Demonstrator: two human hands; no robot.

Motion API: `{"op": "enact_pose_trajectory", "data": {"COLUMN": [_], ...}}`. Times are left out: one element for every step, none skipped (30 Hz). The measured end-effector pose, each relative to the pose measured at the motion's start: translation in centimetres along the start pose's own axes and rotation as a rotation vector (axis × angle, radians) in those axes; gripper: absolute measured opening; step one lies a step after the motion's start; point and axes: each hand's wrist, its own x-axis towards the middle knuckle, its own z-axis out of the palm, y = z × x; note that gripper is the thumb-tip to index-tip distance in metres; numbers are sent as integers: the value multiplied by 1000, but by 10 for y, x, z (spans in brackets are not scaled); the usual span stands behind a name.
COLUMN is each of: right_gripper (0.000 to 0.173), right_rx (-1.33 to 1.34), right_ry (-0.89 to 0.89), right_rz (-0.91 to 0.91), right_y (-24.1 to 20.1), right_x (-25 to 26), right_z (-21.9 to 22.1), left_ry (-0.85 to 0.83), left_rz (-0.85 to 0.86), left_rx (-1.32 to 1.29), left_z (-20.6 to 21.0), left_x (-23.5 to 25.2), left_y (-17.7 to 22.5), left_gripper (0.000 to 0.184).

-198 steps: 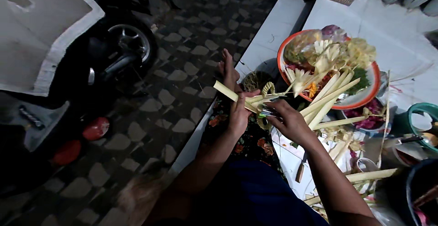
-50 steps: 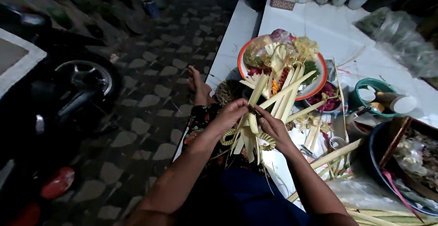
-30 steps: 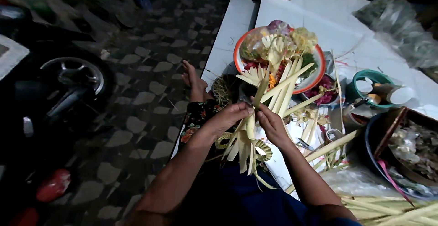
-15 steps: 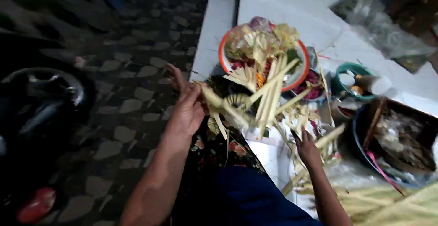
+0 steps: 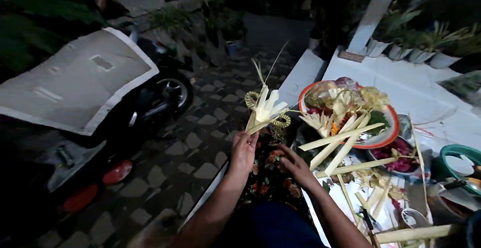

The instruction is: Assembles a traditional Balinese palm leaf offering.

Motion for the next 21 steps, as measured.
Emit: {"op": "enact_pose_trajectory", "data": {"right_gripper": [60,59,53,51,51,48,45,41,36,31,28,26,26,27,27,26,26,26,27,28,29], "right_rx": [89,166,234,293,340,364,381,389,390,373,347,320,300,279,249,211,174,134,100,77,62], "right_ry": [6,30,65,98,124,131,112,76,33,-29,-93,-149,-199,-237,-270,-300,-322,-342,-354,-363,-368], "right_rz": [-5,-12,-19,-1,24,49,65,79,98,117,133,153,169,180,193,207,223,244,264,277,285], "right_y": [-10,-17,-23,-29,-33,-34,-34,-33,-30,-26,-21,-16,-9,-3,3,9,14,21,28,34,35], "right_x": [11,21,30,37,43,47,48,48,47,45,43,41,38,36,33,32,33,33,32,33,36], "right_z": [9,16,23,29,33,35,37,39,42,44,47,50,54,57,61,63,66,69,72,74,76], "left_ry": [13,28,45,54,60,59,46,20,-9,-29,-51,-79,-114,-148,-175,-176,-153,-128,-103,-81,-59], "left_rz": [14,28,43,57,68,74,76,72,60,42,12,-34,-92,-150,-193,-214,-212,-200,-192,-189,-193], "left_rx": [21,44,70,92,113,132,155,185,225,287,358,441,531,629,725,829,929,1014,1087,1151,1182], "left_z": [-7,-14,-20,-27,-33,-40,-48,-57,-67,-75,-85,-95,-106,-117,-128,-137,-145,-156,-166,-173,-175], "left_x": [-10,-21,-31,-41,-51,-61,-71,-82,-93,-105,-116,-127,-136,-143,-148,-148,-145,-140,-134,-126,-116], "left_y": [2,4,5,6,6,6,6,6,7,10,14,21,29,37,46,54,61,66,70,73,78], "left_gripper": [14,13,13,13,13,13,13,14,16,15,13,11,10,11,15,21,27,32,37,41,44]}}
